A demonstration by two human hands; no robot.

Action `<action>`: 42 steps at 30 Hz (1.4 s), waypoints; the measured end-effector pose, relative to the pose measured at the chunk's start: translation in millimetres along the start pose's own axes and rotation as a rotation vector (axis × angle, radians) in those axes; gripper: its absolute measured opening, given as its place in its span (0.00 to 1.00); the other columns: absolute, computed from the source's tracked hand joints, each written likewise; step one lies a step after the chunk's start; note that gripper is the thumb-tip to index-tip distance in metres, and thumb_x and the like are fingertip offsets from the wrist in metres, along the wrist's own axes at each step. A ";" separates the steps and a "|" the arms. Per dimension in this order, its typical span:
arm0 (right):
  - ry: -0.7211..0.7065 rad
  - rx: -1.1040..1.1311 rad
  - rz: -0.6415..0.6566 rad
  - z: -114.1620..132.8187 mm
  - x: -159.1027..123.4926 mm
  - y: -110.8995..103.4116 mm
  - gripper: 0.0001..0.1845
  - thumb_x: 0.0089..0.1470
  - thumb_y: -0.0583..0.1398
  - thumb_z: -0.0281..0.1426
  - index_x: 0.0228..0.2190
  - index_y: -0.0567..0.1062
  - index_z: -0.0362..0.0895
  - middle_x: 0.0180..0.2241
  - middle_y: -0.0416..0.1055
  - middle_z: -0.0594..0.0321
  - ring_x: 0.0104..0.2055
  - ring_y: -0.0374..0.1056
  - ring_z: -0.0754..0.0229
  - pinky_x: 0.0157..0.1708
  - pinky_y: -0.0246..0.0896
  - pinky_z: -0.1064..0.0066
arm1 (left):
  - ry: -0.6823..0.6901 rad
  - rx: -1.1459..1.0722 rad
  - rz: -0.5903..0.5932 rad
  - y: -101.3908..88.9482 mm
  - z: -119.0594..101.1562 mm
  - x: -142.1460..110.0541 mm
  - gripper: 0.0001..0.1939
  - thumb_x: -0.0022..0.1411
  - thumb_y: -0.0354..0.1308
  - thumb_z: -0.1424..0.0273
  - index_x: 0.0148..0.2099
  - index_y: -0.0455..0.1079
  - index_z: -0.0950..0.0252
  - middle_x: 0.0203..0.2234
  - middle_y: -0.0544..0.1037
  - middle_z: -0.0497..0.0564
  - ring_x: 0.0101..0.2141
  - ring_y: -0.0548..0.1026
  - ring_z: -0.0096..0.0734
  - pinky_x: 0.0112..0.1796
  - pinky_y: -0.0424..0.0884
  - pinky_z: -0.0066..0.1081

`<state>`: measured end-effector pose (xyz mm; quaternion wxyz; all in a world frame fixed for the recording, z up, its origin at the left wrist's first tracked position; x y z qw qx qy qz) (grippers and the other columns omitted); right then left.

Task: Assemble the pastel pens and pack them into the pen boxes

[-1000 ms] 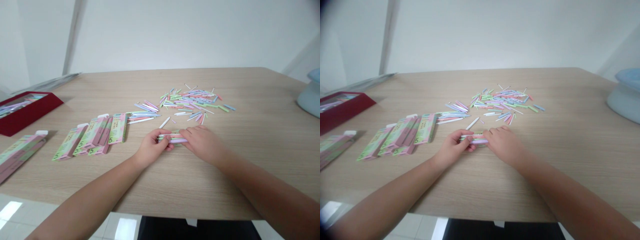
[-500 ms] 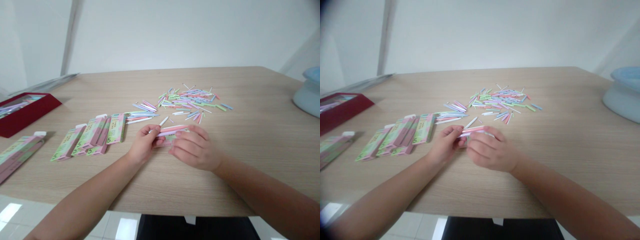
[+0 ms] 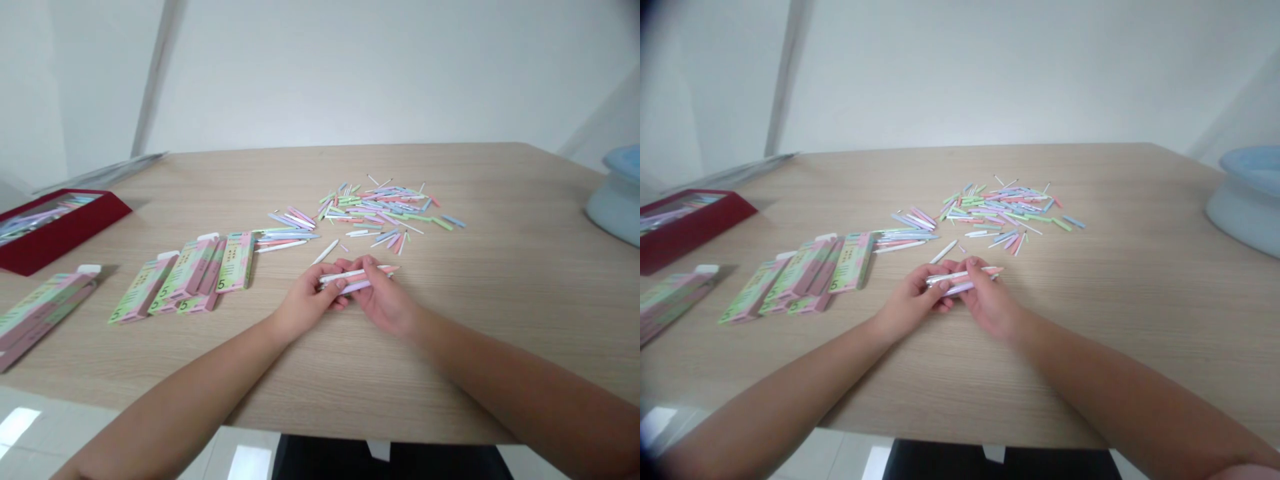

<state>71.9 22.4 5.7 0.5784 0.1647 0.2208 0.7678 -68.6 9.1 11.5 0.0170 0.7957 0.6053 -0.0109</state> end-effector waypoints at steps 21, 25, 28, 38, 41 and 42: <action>0.159 0.215 0.013 -14.4 18.3 -21.1 0.15 0.58 0.68 0.43 0.33 0.72 0.47 0.39 0.84 0.56 0.42 0.81 0.51 0.48 0.75 0.54 | 0.177 1.627 -0.167 -98.0 -37.0 123.3 0.14 0.70 0.53 0.66 0.50 0.79 0.60 0.49 0.82 0.59 0.52 0.76 0.48 0.54 0.68 0.42; 0.130 0.215 0.004 -17.5 21.9 -23.3 0.15 0.55 0.70 0.44 0.32 0.75 0.48 0.38 0.84 0.60 0.46 0.79 0.52 0.52 0.73 0.54 | 0.279 1.600 -0.222 -87.6 -55.3 107.1 0.17 0.74 0.48 0.66 0.55 0.76 0.62 0.52 0.79 0.60 0.57 0.72 0.49 0.59 0.63 0.47; 0.063 0.174 -0.049 -16.9 23.0 -26.3 0.15 0.54 0.70 0.46 0.37 0.79 0.50 0.46 0.82 0.62 0.55 0.75 0.52 0.57 0.69 0.54 | 0.402 1.461 -0.294 -64.6 -67.7 78.5 0.21 0.78 0.41 0.65 0.62 0.70 0.63 0.54 0.77 0.59 0.56 0.73 0.41 0.57 0.67 0.41; -0.127 -0.060 0.077 -3.5 2.1 -5.5 0.22 0.56 0.67 0.51 0.46 0.79 0.51 0.51 0.79 0.59 0.54 0.75 0.50 0.51 0.72 0.58 | 0.670 0.861 -0.097 32.6 -30.5 -11.1 0.25 0.74 0.50 0.74 0.70 0.63 0.58 0.56 0.75 0.58 0.54 0.74 0.38 0.56 0.72 0.41; -0.205 -0.198 0.045 -0.2 -0.2 -10.0 0.20 0.57 0.66 0.50 0.44 0.79 0.50 0.50 0.80 0.58 0.50 0.76 0.51 0.49 0.73 0.58 | 0.701 0.866 -0.158 33.0 -26.6 -13.4 0.18 0.73 0.52 0.73 0.63 0.68 0.59 0.53 0.77 0.57 0.54 0.75 0.38 0.56 0.73 0.42; -0.240 -0.245 0.022 3.3 -0.8 -12.2 0.20 0.57 0.66 0.50 0.43 0.79 0.49 0.48 0.80 0.58 0.48 0.77 0.52 0.48 0.73 0.59 | 0.712 0.879 -0.188 33.0 -26.5 -14.0 0.16 0.73 0.52 0.73 0.60 0.69 0.60 0.52 0.77 0.57 0.54 0.75 0.39 0.56 0.72 0.43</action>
Point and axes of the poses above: each hand's wrist, its own x-axis towards the middle knuckle, its own y-axis out of the palm, z = x × y, the point moved 6 cm from there along x, towards the middle knuckle
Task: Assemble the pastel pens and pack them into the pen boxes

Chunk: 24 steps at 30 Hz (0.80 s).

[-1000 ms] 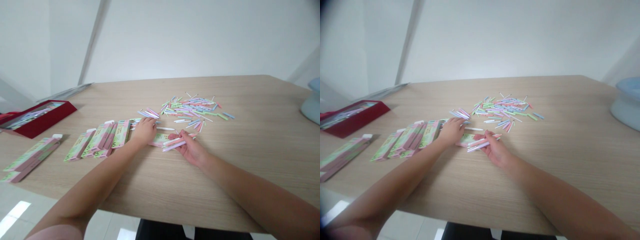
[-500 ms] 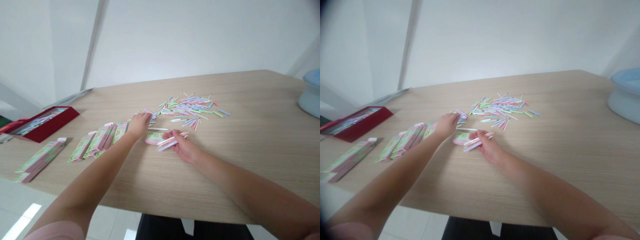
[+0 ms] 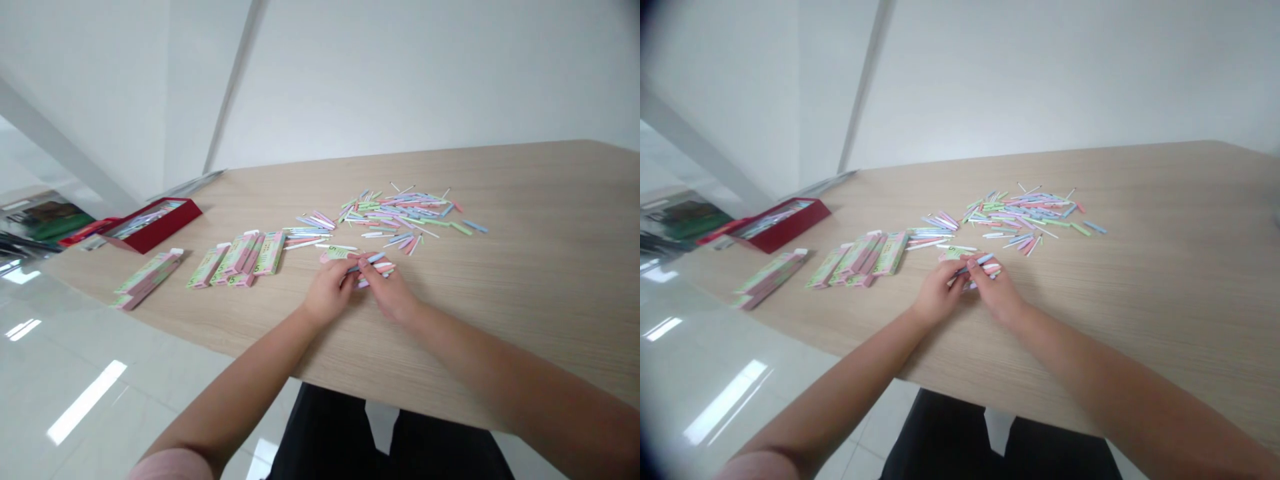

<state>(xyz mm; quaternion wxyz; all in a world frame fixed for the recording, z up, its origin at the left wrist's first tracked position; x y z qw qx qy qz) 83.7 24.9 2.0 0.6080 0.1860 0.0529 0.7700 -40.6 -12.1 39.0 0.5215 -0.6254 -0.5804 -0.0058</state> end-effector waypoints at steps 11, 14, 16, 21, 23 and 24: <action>-0.192 -0.396 -0.215 45.7 1.1 -22.5 0.18 0.57 0.65 0.49 0.35 0.69 0.49 0.29 0.77 0.65 0.28 0.74 0.57 0.31 0.73 0.64 | -0.091 -0.025 0.186 28.0 4.8 -5.1 0.42 0.62 0.66 0.58 0.69 0.51 0.67 0.60 0.71 0.68 0.58 0.73 0.53 0.57 0.71 0.51; -0.182 -0.421 -0.164 40.3 2.8 -21.1 0.18 0.54 0.67 0.47 0.34 0.69 0.49 0.27 0.73 0.68 0.26 0.72 0.58 0.28 0.72 0.65 | -0.100 0.054 0.247 31.2 5.3 -0.8 0.27 0.64 0.64 0.58 0.59 0.65 0.67 0.50 0.78 0.63 0.49 0.77 0.50 0.52 0.73 0.48; -0.168 -0.385 -0.121 36.3 3.6 -19.2 0.18 0.52 0.69 0.46 0.33 0.69 0.49 0.27 0.73 0.68 0.26 0.72 0.58 0.28 0.72 0.65 | -0.087 0.126 0.252 30.3 4.5 1.9 0.22 0.65 0.61 0.57 0.52 0.70 0.68 0.45 0.78 0.62 0.47 0.77 0.49 0.51 0.73 0.47; -0.087 -0.269 0.021 26.7 5.2 -11.8 0.18 0.50 0.70 0.44 0.30 0.69 0.49 0.27 0.74 0.68 0.27 0.72 0.58 0.31 0.72 0.64 | -0.053 0.219 0.236 32.0 6.2 1.8 0.22 0.69 0.56 0.58 0.59 0.71 0.67 0.52 0.76 0.64 0.54 0.74 0.50 0.57 0.69 0.49; -0.095 -0.282 0.104 25.3 5.3 -7.7 0.16 0.50 0.70 0.43 0.29 0.71 0.49 0.29 0.76 0.67 0.34 0.75 0.56 0.40 0.73 0.62 | -0.064 0.240 0.231 34.6 8.6 0.5 0.24 0.70 0.55 0.60 0.63 0.68 0.66 0.57 0.74 0.64 0.57 0.72 0.50 0.58 0.67 0.50; -0.109 -0.292 0.147 25.0 5.1 -5.8 0.14 0.51 0.70 0.42 0.28 0.72 0.49 0.31 0.77 0.65 0.39 0.76 0.55 0.46 0.72 0.61 | -0.067 0.245 0.232 36.0 9.2 -0.2 0.25 0.71 0.54 0.60 0.65 0.67 0.65 0.58 0.73 0.64 0.58 0.71 0.51 0.59 0.67 0.51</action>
Point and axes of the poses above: each hand's wrist, its own x-axis towards the middle knuckle, its own y-axis out of the palm, z = x × y, the point moved 6 cm from there along x, towards the middle knuckle
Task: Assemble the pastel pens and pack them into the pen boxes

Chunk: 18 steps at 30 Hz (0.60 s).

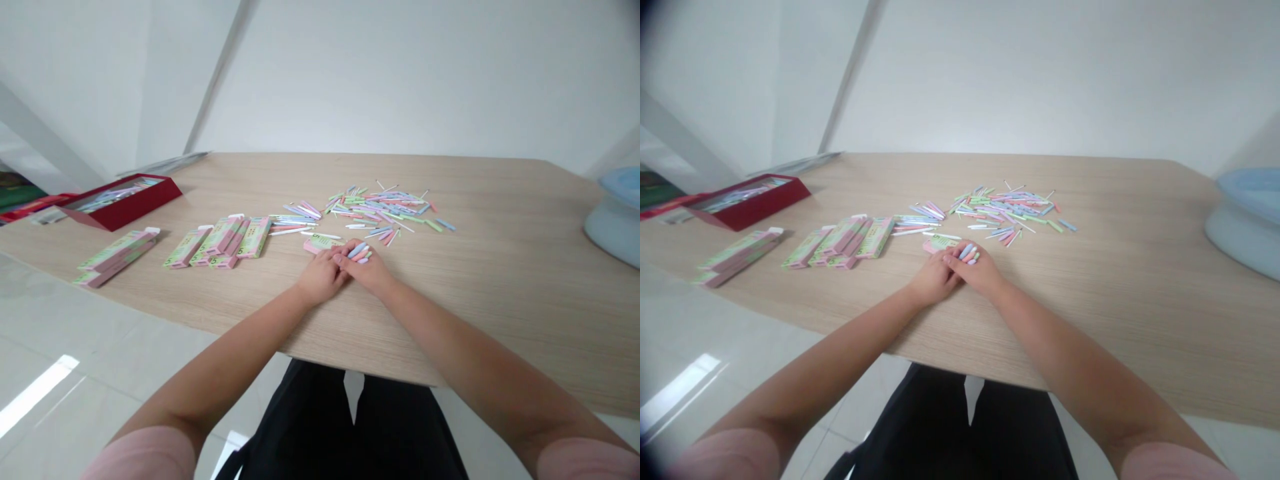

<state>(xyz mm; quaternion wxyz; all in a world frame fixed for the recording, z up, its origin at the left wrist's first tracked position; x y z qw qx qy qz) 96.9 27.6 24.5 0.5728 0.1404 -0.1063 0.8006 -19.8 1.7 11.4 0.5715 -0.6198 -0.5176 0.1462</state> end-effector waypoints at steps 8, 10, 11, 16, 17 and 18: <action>0.001 -0.125 -0.184 4.6 -2.4 -15.0 0.17 0.56 0.66 0.49 0.31 0.73 0.49 0.26 0.77 0.64 0.28 0.74 0.56 0.31 0.71 0.64 | 0.029 0.066 -0.017 -14.3 -2.7 -3.3 0.38 0.63 0.61 0.46 0.67 0.66 0.64 0.63 0.70 0.64 0.66 0.63 0.58 0.64 0.58 0.55; 0.028 -0.073 -0.251 5.6 -0.7 -20.7 0.19 0.56 0.65 0.51 0.32 0.71 0.49 0.22 0.75 0.66 0.22 0.71 0.58 0.23 0.68 0.67 | 0.071 0.096 -0.035 -26.4 0.6 0.8 0.40 0.66 0.57 0.45 0.70 0.61 0.65 0.67 0.65 0.65 0.70 0.55 0.57 0.67 0.52 0.55; 0.044 -0.050 -0.269 5.5 1.2 -23.1 0.20 0.55 0.65 0.52 0.31 0.70 0.49 0.20 0.73 0.67 0.20 0.70 0.59 0.20 0.66 0.68 | 0.094 0.118 -0.028 -31.2 3.4 4.6 0.40 0.68 0.55 0.46 0.71 0.59 0.65 0.69 0.63 0.64 0.71 0.53 0.55 0.67 0.49 0.55; 0.118 0.075 -0.335 1.2 14.5 -39.3 0.21 0.52 0.68 0.50 0.25 0.69 0.48 0.15 0.65 0.72 0.18 0.65 0.62 0.22 0.69 0.68 | 0.182 0.239 0.213 -23.8 21.5 28.7 0.45 0.64 0.57 0.42 0.72 0.57 0.63 0.68 0.64 0.64 0.69 0.57 0.58 0.67 0.47 0.57; 0.140 0.130 -0.331 -0.2 17.1 -41.7 0.21 0.50 0.69 0.49 0.25 0.68 0.48 0.15 0.63 0.73 0.17 0.63 0.63 0.24 0.71 0.67 | 0.190 0.249 0.252 -19.1 23.9 31.4 0.44 0.63 0.58 0.41 0.72 0.59 0.63 0.66 0.66 0.65 0.67 0.61 0.58 0.66 0.51 0.56; 0.161 0.195 -0.323 -1.4 19.5 -43.4 0.22 0.49 0.70 0.47 0.24 0.67 0.48 0.15 0.62 0.75 0.17 0.62 0.64 0.26 0.72 0.66 | 0.189 0.259 0.270 -15.1 25.9 33.2 0.44 0.63 0.57 0.41 0.71 0.60 0.63 0.64 0.68 0.65 0.65 0.65 0.57 0.64 0.55 0.55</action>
Point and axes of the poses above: each hand's wrist, its own x-axis towards the middle knuckle, its own y-axis out of the palm, z = x × y, the point moved 6 cm from there along x, towards the middle knuckle
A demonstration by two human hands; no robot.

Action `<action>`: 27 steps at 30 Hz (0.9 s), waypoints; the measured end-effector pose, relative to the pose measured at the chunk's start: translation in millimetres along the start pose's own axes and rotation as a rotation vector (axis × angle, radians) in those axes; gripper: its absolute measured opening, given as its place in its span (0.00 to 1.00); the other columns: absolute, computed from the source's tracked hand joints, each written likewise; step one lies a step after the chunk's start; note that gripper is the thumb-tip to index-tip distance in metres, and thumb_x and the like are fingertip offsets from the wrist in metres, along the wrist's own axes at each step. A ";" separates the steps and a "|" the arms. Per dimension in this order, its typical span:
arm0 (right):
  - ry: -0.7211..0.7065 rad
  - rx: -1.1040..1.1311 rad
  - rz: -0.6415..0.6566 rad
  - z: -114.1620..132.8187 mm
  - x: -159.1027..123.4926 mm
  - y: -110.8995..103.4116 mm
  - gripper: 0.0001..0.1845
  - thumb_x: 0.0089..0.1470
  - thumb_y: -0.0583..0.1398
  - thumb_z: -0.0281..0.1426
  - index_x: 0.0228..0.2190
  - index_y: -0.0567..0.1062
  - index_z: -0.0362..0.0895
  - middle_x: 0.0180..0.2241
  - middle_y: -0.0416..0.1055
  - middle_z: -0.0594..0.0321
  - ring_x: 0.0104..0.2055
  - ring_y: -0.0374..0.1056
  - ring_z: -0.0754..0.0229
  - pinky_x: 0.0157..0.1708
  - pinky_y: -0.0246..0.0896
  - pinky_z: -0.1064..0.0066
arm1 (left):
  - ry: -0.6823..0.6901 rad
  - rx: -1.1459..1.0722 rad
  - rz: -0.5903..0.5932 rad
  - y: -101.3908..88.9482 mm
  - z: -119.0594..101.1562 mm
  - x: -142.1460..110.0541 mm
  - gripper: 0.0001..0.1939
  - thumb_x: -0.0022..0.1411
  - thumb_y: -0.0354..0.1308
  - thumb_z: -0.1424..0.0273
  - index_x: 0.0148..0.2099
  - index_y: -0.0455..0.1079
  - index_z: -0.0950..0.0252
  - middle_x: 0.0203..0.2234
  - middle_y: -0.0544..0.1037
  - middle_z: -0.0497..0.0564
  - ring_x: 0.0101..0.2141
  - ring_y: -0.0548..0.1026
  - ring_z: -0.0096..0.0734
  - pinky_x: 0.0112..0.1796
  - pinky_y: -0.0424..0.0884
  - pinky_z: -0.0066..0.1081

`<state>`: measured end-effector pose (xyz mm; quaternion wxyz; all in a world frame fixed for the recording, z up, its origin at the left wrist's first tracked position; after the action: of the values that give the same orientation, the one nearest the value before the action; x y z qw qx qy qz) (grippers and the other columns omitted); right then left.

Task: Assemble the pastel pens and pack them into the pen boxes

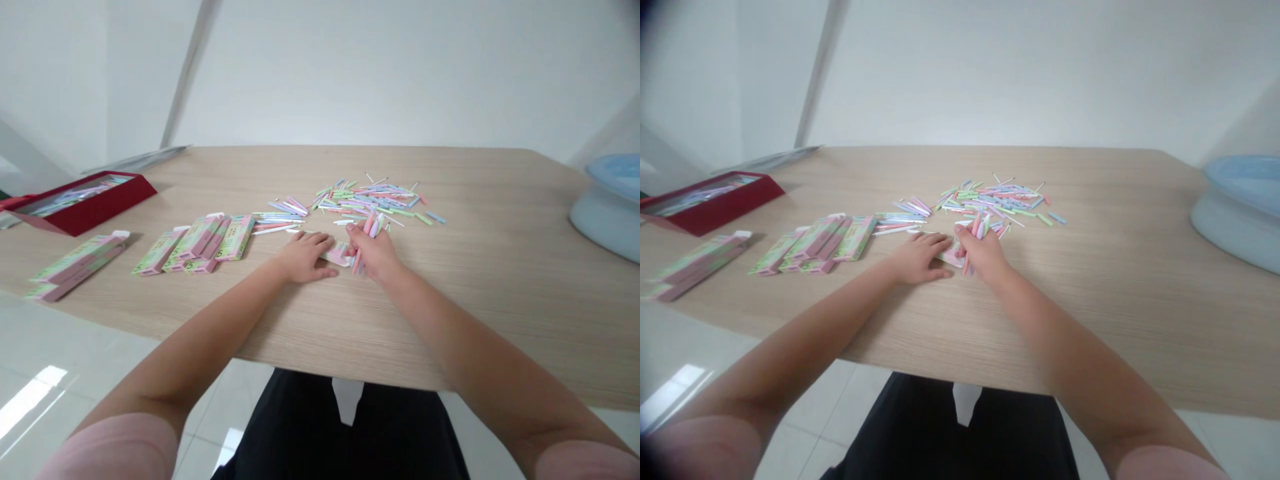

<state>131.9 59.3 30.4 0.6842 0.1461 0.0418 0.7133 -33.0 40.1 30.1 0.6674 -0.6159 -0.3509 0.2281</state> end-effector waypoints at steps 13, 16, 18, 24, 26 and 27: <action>0.016 0.435 -0.279 3.1 14.3 -14.7 0.23 0.49 0.73 0.46 0.28 0.68 0.49 0.24 0.65 0.73 0.27 0.70 0.65 0.43 0.79 0.63 | -0.006 -0.027 -0.110 -1.0 -6.1 -4.2 0.40 0.67 0.51 0.40 0.66 0.63 0.68 0.56 0.73 0.66 0.54 0.74 0.54 0.54 0.70 0.46; -0.058 0.441 -0.281 8.0 8.6 -9.9 0.20 0.49 0.74 0.40 0.30 0.68 0.49 0.30 0.70 0.72 0.33 0.74 0.65 0.51 0.76 0.63 | -0.053 -0.049 -0.170 -6.9 -9.7 -5.7 0.42 0.68 0.49 0.39 0.66 0.63 0.69 0.55 0.73 0.67 0.53 0.75 0.55 0.54 0.71 0.47; -0.092 0.431 -0.252 10.8 5.0 -5.9 0.19 0.50 0.73 0.37 0.30 0.68 0.49 0.33 0.71 0.72 0.37 0.76 0.65 0.56 0.74 0.62 | -0.072 -0.052 -0.191 -9.1 -11.7 -6.6 0.42 0.67 0.48 0.38 0.65 0.64 0.70 0.54 0.74 0.67 0.52 0.75 0.56 0.53 0.71 0.48; -0.146 0.389 -0.293 14.0 2.3 -10.6 0.15 0.53 0.70 0.34 0.30 0.67 0.49 0.31 0.69 0.72 0.44 0.79 0.61 0.59 0.71 0.58 | -0.090 -0.049 -0.236 -12.7 -13.5 -8.4 0.42 0.66 0.48 0.37 0.63 0.65 0.69 0.51 0.74 0.66 0.50 0.76 0.55 0.51 0.72 0.49; -0.155 0.347 -0.289 14.9 3.4 -12.6 0.15 0.55 0.68 0.36 0.30 0.66 0.49 0.30 0.69 0.72 0.45 0.78 0.60 0.58 0.72 0.57 | -0.095 -0.042 -0.249 -13.8 -13.4 -9.0 0.42 0.66 0.48 0.37 0.63 0.66 0.68 0.50 0.75 0.65 0.49 0.77 0.54 0.50 0.72 0.48; -0.156 0.336 -0.286 15.2 3.8 -13.2 0.15 0.56 0.68 0.37 0.30 0.66 0.49 0.30 0.69 0.71 0.46 0.78 0.60 0.58 0.72 0.57 | -0.095 -0.040 -0.253 -14.4 -13.5 -9.3 0.42 0.66 0.47 0.37 0.63 0.66 0.68 0.50 0.75 0.65 0.48 0.77 0.54 0.50 0.72 0.48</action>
<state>148.6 61.8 42.0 0.7454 0.3051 0.1272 0.5789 -30.7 22.3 42.6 0.6612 -0.5684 -0.4614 0.1638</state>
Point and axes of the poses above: each hand's wrist, its own x-axis towards the middle knuckle, its own y-axis out of the palm, z = x × y, the point moved 6 cm from there along x, towards the middle knuckle
